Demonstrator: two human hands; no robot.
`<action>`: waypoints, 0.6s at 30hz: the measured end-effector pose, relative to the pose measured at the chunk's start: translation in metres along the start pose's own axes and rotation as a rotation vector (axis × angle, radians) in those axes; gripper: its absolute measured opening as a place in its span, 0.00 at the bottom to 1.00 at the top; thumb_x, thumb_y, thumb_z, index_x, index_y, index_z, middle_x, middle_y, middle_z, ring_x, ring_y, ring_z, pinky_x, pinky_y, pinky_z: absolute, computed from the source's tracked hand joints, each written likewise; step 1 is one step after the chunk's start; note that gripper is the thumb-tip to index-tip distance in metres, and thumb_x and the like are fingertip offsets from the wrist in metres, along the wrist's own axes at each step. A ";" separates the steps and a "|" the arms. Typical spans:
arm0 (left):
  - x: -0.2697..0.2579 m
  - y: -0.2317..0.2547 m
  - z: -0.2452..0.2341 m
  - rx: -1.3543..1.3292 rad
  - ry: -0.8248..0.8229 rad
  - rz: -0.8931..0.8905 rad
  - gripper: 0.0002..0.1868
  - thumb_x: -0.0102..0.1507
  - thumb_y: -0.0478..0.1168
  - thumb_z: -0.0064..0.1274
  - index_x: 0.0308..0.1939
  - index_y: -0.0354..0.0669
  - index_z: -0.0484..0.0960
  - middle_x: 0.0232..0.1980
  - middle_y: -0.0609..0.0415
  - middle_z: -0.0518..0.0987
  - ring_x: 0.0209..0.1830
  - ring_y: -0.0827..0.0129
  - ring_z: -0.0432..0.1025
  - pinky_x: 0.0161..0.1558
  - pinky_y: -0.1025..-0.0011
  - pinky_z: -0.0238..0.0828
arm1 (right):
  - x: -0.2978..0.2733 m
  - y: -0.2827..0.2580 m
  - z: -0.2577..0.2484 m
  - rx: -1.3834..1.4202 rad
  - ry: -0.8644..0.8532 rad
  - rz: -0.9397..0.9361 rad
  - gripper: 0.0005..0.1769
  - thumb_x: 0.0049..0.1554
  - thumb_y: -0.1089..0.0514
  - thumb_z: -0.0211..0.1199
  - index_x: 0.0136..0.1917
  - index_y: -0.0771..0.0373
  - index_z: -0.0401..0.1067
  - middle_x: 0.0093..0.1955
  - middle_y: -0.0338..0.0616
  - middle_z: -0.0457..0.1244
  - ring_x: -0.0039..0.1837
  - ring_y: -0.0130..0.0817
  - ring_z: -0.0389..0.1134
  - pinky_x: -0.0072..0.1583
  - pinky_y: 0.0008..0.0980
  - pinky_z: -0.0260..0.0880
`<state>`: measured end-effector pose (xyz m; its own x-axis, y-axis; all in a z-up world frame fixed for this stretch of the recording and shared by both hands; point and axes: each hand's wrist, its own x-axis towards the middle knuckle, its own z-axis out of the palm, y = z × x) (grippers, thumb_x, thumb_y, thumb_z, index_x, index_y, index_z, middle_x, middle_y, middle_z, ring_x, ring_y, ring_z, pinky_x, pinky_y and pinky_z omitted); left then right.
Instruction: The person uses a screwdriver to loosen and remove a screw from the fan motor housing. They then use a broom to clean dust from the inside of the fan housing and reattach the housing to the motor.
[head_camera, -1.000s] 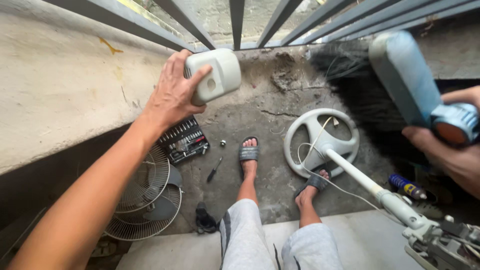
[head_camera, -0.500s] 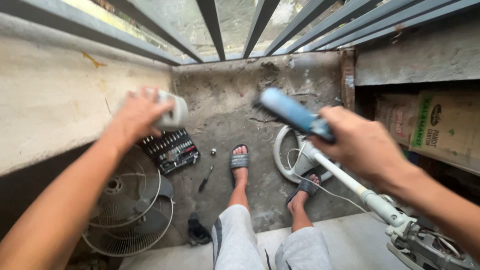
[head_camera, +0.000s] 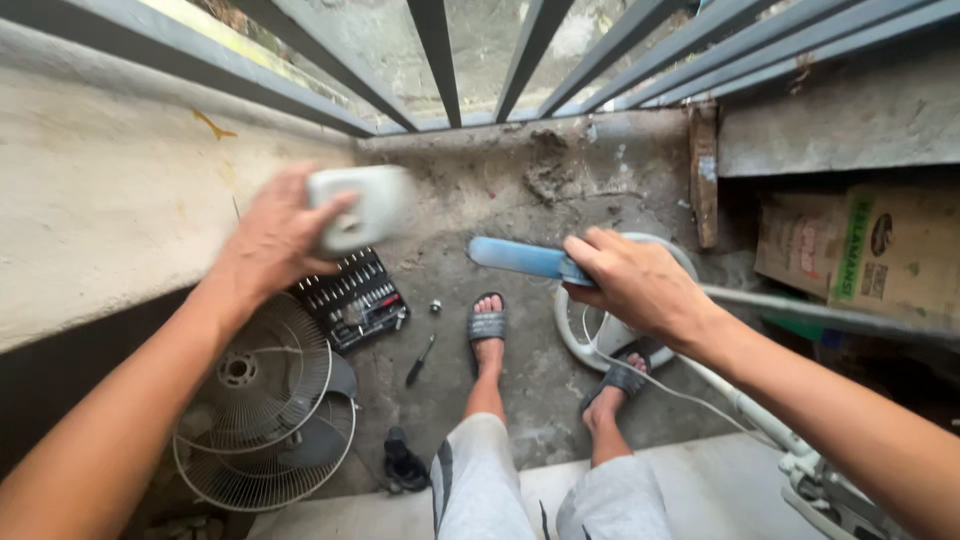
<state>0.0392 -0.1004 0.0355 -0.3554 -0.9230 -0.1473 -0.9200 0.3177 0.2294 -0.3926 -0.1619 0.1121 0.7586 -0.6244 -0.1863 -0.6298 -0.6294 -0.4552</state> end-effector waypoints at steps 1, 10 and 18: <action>0.005 0.003 -0.003 0.006 -0.034 -0.078 0.54 0.37 0.50 0.78 0.68 0.61 0.71 0.71 0.37 0.62 0.69 0.43 0.62 0.69 0.54 0.64 | 0.000 0.001 -0.004 0.003 0.017 0.001 0.22 0.48 0.53 0.72 0.52 0.62 0.68 0.45 0.50 0.63 0.46 0.53 0.69 0.46 0.48 0.71; -0.038 0.070 0.043 -1.723 0.381 -0.718 0.52 0.51 0.55 0.64 0.77 0.53 0.58 0.69 0.43 0.67 0.66 0.51 0.66 0.60 0.46 0.70 | -0.023 0.004 -0.052 0.122 0.051 0.391 0.20 0.51 0.54 0.72 0.54 0.61 0.73 0.50 0.49 0.70 0.48 0.44 0.74 0.48 0.41 0.73; -0.065 0.087 0.090 -2.320 0.561 -0.832 0.40 0.52 0.65 0.54 0.63 0.48 0.76 0.58 0.54 0.78 0.59 0.56 0.71 0.56 0.48 0.73 | -0.040 -0.017 -0.070 0.285 0.153 0.284 0.19 0.51 0.55 0.72 0.53 0.63 0.73 0.47 0.46 0.71 0.47 0.34 0.75 0.47 0.32 0.78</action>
<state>-0.0328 0.0070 -0.0215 0.1919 -0.7450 -0.6389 0.8428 -0.2085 0.4962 -0.4236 -0.1585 0.1879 0.5149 -0.8291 -0.2178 -0.7224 -0.2829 -0.6310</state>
